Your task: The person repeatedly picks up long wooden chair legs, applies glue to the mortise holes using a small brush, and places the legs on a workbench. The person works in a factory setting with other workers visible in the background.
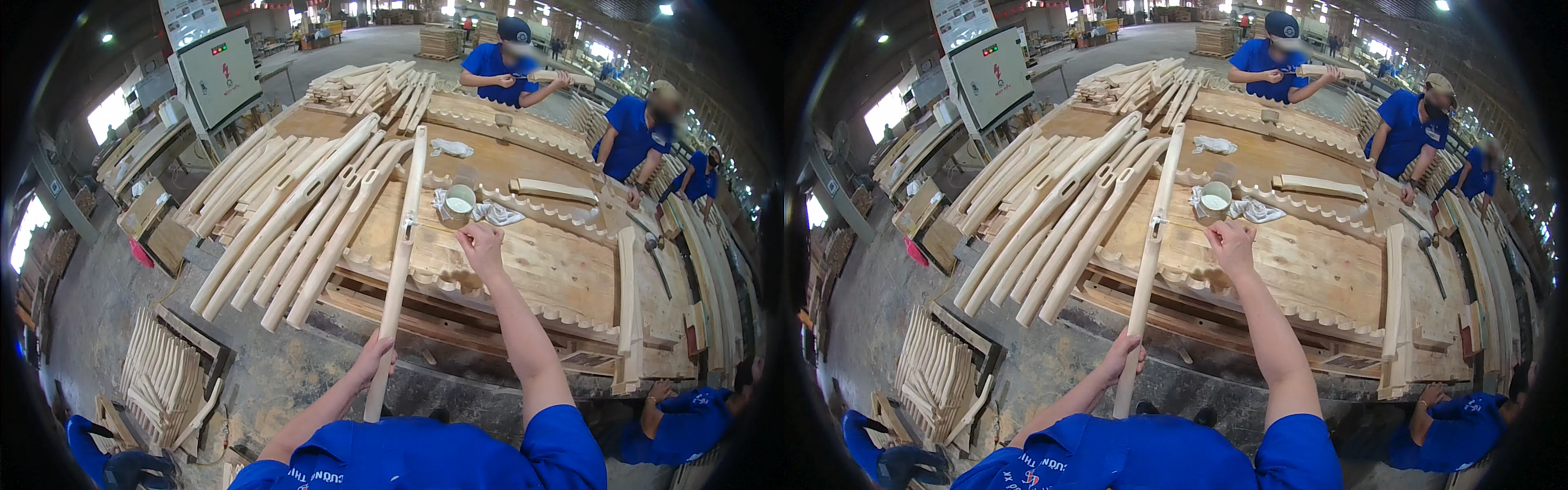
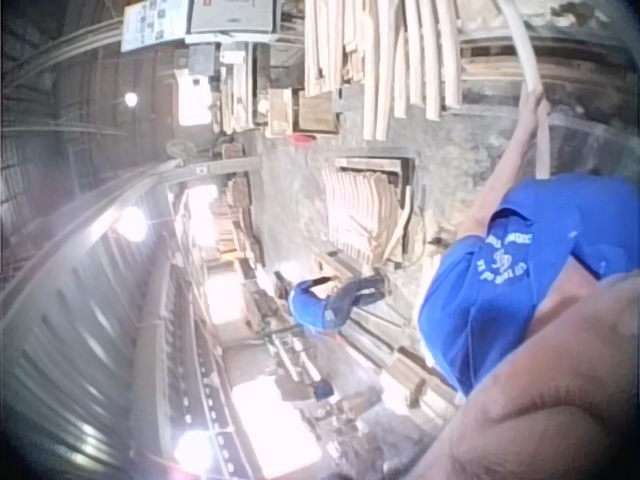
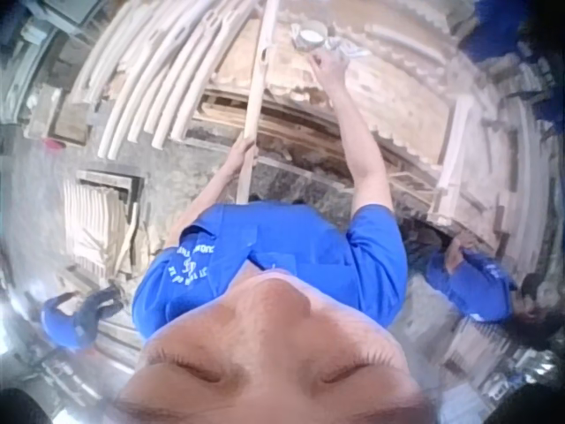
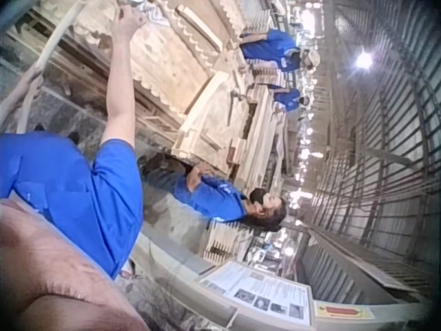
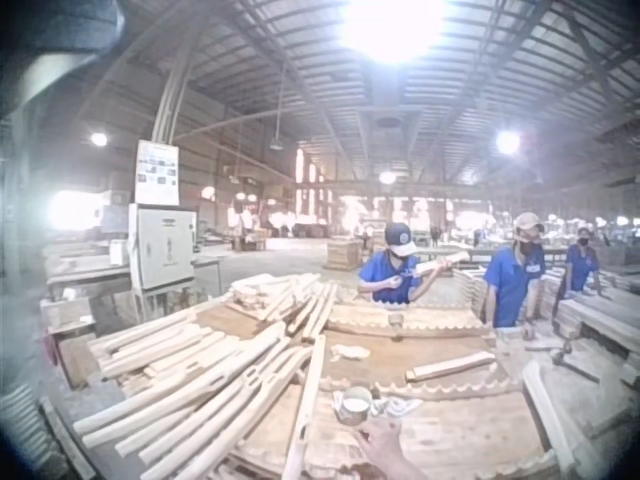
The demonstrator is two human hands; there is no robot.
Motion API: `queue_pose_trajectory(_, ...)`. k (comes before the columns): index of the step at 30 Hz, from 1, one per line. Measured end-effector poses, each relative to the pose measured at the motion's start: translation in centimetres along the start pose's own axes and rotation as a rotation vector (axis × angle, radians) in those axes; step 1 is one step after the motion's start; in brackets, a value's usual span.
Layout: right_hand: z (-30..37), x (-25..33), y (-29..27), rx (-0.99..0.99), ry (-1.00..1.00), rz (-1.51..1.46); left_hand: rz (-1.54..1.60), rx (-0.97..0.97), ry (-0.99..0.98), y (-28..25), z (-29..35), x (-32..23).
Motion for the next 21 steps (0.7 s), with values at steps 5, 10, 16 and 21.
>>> queue_pose_trajectory(5,1.3,-0.5,-0.6,0.041,-0.082,-0.049,0.023,0.009,-0.009,0.1,0.0,-0.2)
queue_pose_trajectory(10,0.5,-0.4,-0.2,-0.062,0.024,-0.002,0.021,0.000,0.005,0.5,-0.1,-0.2)
queue_pose_trajectory(16,1.6,1.4,0.1,-0.029,-0.099,0.017,-0.030,0.020,-0.008,0.2,-0.3,0.1)
queue_pose_trajectory(21,2.3,1.2,-1.2,0.042,-0.087,-0.045,0.042,0.003,0.004,0.6,0.3,-0.5)
Point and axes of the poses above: each hand's wrist, its own z-axis away from the middle knuckle, its own y-axis out of the palm, x = y × z, the point moved 4 cm from there along -z, towards the middle knuckle, and after that the axes turned 1 degree about x, right-handed, at the moved point
